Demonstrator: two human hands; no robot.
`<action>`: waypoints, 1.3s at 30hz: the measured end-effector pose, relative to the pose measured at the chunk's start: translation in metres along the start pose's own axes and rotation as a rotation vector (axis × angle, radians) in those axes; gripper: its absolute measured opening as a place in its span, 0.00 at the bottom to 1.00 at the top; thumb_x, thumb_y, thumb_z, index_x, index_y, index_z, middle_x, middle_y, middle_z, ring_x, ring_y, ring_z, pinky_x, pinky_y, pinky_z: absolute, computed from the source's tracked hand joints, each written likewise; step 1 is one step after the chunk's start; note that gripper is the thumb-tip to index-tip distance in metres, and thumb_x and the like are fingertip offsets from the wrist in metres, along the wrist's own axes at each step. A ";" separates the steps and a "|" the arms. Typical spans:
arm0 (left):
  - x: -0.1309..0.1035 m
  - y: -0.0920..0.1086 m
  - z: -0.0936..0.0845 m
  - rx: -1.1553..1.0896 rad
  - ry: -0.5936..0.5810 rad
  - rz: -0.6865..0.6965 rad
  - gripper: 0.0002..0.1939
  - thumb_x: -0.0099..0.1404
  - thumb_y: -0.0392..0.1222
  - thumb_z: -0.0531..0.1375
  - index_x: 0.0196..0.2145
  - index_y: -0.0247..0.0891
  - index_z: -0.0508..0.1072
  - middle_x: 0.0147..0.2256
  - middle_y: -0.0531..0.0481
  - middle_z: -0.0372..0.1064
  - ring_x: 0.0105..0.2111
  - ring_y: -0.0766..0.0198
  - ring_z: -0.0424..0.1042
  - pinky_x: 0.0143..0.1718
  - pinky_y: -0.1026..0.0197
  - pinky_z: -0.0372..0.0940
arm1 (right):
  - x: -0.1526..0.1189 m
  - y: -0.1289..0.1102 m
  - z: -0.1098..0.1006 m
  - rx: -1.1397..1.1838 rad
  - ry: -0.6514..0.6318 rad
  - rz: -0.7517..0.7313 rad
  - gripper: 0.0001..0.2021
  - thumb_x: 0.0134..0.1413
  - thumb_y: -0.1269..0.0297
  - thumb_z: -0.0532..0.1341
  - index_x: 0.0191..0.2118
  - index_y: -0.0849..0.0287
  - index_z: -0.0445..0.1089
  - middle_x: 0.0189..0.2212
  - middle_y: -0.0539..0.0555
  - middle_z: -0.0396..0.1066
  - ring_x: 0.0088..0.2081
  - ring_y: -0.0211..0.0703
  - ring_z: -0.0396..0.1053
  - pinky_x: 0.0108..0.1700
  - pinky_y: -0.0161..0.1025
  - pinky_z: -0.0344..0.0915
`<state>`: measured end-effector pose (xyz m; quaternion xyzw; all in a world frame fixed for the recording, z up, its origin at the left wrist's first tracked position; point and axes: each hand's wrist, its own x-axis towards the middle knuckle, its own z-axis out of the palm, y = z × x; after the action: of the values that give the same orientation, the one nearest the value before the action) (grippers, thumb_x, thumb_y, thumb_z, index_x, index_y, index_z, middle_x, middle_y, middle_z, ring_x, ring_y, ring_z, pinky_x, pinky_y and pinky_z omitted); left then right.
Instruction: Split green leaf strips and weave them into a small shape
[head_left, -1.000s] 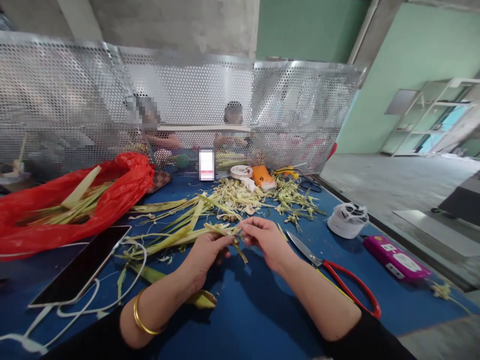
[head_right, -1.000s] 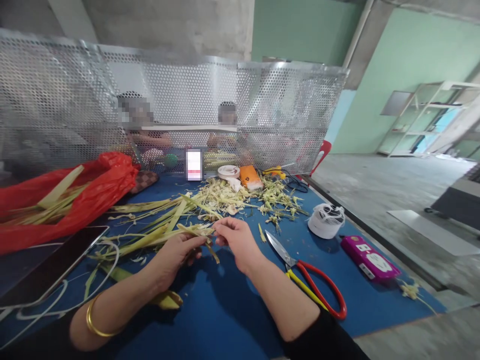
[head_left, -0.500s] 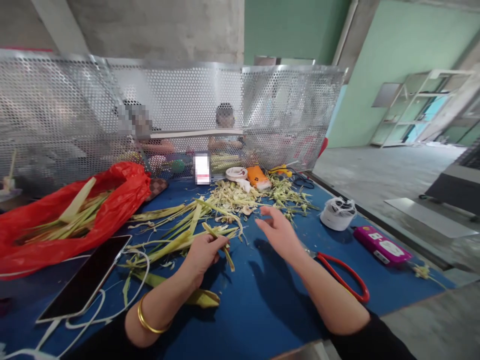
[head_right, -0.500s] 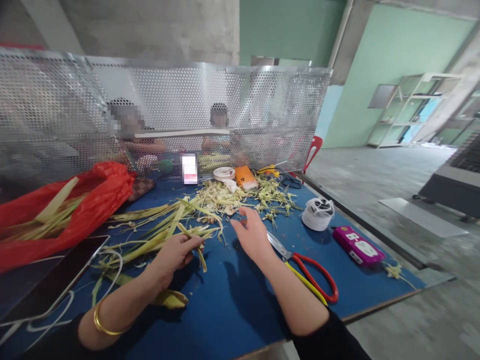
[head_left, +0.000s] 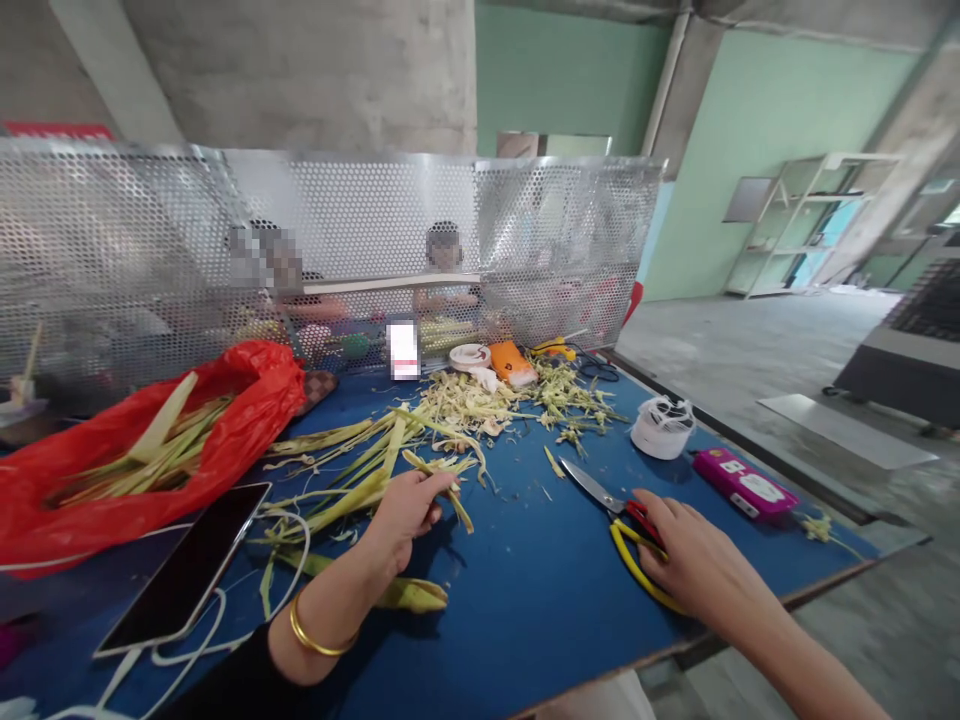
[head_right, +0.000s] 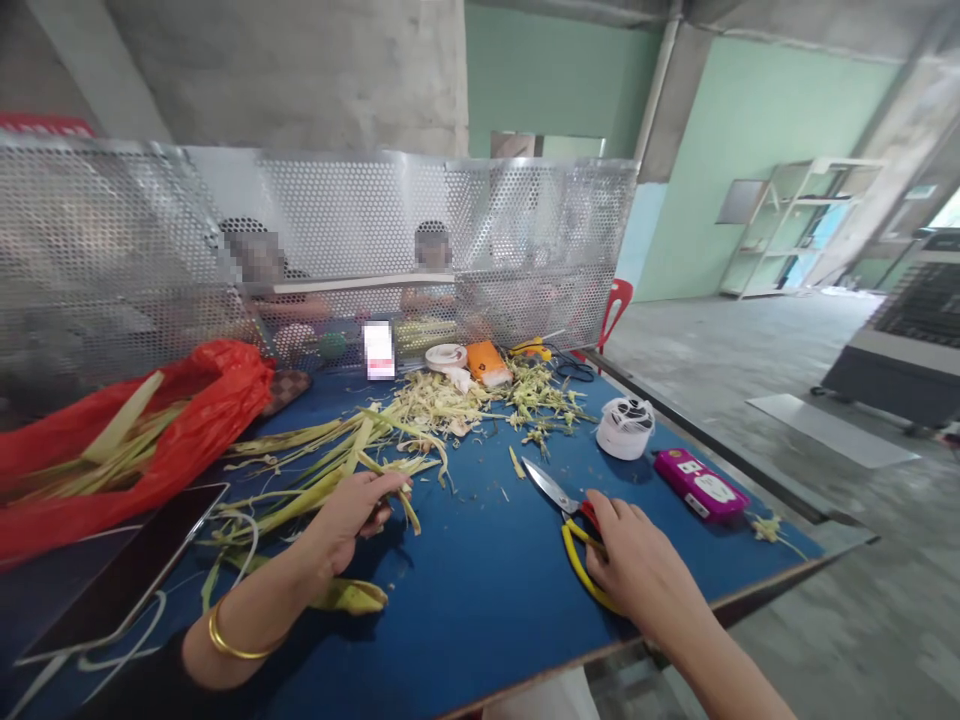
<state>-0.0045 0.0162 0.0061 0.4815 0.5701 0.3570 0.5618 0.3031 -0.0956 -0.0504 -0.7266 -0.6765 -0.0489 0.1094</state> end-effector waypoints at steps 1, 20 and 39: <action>-0.001 0.000 -0.001 -0.006 -0.001 0.004 0.13 0.49 0.49 0.63 0.25 0.36 0.70 0.17 0.56 0.58 0.14 0.73 0.48 0.16 0.68 0.36 | 0.002 -0.003 -0.003 -0.008 -0.026 0.023 0.24 0.47 0.69 0.54 0.53 0.67 0.64 0.40 0.64 0.71 0.41 0.53 0.70 0.43 0.43 0.64; -0.008 0.001 0.002 -0.132 -0.013 0.090 0.20 0.48 0.53 0.64 0.32 0.34 0.74 0.23 0.51 0.67 0.16 0.73 0.50 0.18 0.66 0.38 | 0.006 -0.079 -0.039 0.784 -0.270 -0.010 0.24 0.47 0.57 0.63 0.52 0.56 0.65 0.41 0.53 0.74 0.41 0.46 0.71 0.44 0.36 0.65; -0.009 -0.009 0.008 -0.176 -0.075 0.134 0.14 0.49 0.49 0.63 0.28 0.35 0.73 0.18 0.57 0.61 0.16 0.72 0.53 0.18 0.67 0.43 | 0.020 -0.126 -0.025 1.093 -0.284 0.039 0.15 0.46 0.59 0.63 0.42 0.57 0.72 0.25 0.46 0.63 0.26 0.37 0.58 0.30 0.32 0.60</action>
<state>0.0013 0.0045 -0.0005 0.4805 0.4817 0.4242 0.5976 0.1817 -0.0744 -0.0100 -0.5760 -0.5982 0.4087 0.3786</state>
